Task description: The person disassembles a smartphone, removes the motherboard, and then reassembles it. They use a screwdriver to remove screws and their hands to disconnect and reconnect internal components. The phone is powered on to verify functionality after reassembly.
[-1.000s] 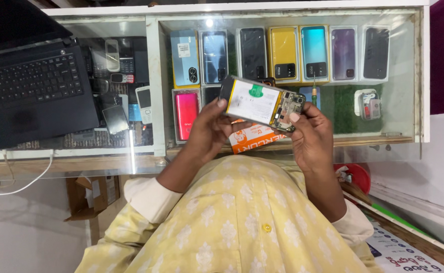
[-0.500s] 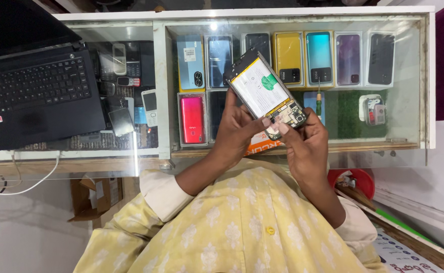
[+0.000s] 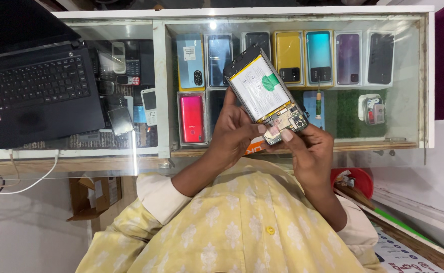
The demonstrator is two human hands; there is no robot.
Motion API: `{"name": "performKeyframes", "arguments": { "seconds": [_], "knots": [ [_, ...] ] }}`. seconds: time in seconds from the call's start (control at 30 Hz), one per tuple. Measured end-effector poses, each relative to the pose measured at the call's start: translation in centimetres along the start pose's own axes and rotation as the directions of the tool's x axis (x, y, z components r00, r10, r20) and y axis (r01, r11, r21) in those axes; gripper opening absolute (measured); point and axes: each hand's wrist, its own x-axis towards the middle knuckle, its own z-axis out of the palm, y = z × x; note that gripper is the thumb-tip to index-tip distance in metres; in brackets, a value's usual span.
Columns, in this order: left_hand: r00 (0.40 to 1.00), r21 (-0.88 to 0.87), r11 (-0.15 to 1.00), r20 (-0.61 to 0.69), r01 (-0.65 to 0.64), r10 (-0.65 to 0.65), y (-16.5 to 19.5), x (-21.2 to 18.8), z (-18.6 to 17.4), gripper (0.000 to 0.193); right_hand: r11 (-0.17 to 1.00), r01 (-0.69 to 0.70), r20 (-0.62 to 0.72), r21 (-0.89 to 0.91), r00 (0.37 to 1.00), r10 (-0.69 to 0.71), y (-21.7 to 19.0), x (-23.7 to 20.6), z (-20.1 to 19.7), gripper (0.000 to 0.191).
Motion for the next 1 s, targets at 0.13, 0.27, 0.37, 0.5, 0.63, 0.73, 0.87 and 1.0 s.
{"name": "performKeyframes", "arguments": {
  "seconds": [0.13, 0.27, 0.37, 0.5, 0.63, 0.73, 0.87, 1.0],
  "knots": [
    [1.000, 0.069, 0.997, 0.010, -0.016, 0.015, 0.1, 0.1, 0.3, 0.095, 0.998, -0.058, -0.016, 0.037, 0.998, 0.058, 0.0, 0.1, -0.2, 0.026],
    [0.999, 0.222, 0.974, 0.013, -0.038, 0.036, 0.2, 0.1, 0.5, 0.098, 0.998, -0.059, -0.017, 0.023, 0.998, 0.059, 0.1, 0.3, -0.2, 0.026],
    [0.999, 0.295, 0.955, 0.020, -0.041, 0.037, 0.3, 0.1, 0.5, 0.102, 0.995, -0.064, 0.010, -0.074, 0.998, 0.065, -0.1, 0.5, -0.3, 0.027],
    [0.997, 0.390, 0.918, 0.028, -0.074, 0.069, 0.4, 0.2, 0.6, 0.107, 0.984, -0.092, 0.008, -0.152, 0.996, 0.094, -0.5, 0.6, -0.3, 0.027],
    [0.999, 0.532, 0.847, -0.031, -0.007, 0.028, 0.7, 0.1, 0.6, 0.109, 0.987, -0.076, 0.035, -0.145, 0.996, 0.082, -0.9, 0.7, -0.3, 0.027],
    [0.999, 0.439, 0.898, 0.008, -0.033, 0.033, 0.5, 0.1, 0.6, 0.104, 0.984, -0.018, 0.018, -0.175, 1.000, 0.022, -1.3, 0.7, -0.3, 0.024],
    [1.000, 0.535, 0.844, -0.007, -0.013, 0.020, 0.5, 0.3, 0.2, 0.101, 0.968, -0.013, -0.033, -0.249, 0.999, 0.005, -1.5, 0.6, -0.2, 0.021],
    [0.999, 0.370, 0.929, 0.046, -0.034, 0.018, 0.0, 0.1, -0.1, 0.095, 0.967, 0.009, -0.081, -0.256, 0.996, -0.031, -1.3, 0.3, 0.6, 0.020]
  ]
}}
